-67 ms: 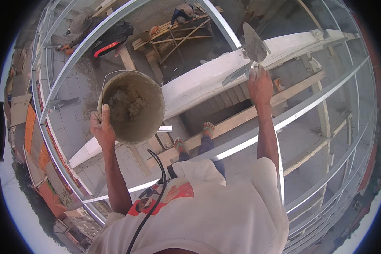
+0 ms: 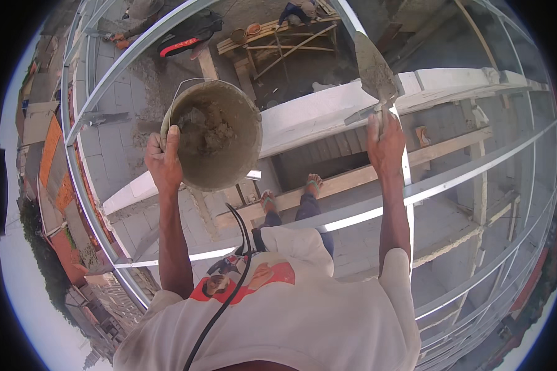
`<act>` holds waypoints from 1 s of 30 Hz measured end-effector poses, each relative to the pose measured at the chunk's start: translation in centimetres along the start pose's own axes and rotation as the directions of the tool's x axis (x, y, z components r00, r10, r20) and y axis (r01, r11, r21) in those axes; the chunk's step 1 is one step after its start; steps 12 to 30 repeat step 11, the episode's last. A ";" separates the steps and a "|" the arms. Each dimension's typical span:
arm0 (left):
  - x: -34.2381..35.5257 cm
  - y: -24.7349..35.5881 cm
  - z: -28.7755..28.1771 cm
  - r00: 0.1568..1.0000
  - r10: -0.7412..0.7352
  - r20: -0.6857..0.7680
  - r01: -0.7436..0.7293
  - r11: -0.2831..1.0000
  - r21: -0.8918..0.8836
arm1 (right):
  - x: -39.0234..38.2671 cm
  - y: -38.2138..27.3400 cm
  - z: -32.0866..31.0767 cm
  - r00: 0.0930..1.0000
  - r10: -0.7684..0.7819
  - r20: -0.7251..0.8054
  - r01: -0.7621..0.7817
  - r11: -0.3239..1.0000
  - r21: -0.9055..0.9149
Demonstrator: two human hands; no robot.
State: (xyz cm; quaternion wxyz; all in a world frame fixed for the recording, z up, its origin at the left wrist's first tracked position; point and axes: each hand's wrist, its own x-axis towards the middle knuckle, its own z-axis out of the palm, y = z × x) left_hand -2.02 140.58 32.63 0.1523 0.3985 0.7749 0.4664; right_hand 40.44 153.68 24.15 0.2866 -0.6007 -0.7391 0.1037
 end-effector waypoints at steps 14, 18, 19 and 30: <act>-0.3 1.8 1.5 0.998 0.011 0.063 -0.011 1.000 0.002 | -2.9 -20.1 8.1 0.791 -0.373 0.485 0.464 0.883 -0.078; -0.3 1.8 1.5 0.998 0.011 0.063 -0.011 1.000 0.002 | -2.9 -20.1 8.1 0.791 -0.373 0.485 0.464 0.883 -0.078; -0.3 1.8 1.5 0.998 0.011 0.063 -0.011 1.000 0.002 | -2.9 -20.1 8.1 0.791 -0.373 0.485 0.464 0.883 -0.078; -0.3 1.8 1.5 0.998 0.011 0.063 -0.011 1.000 0.002 | -2.9 -20.1 8.1 0.791 -0.373 0.485 0.464 0.883 -0.078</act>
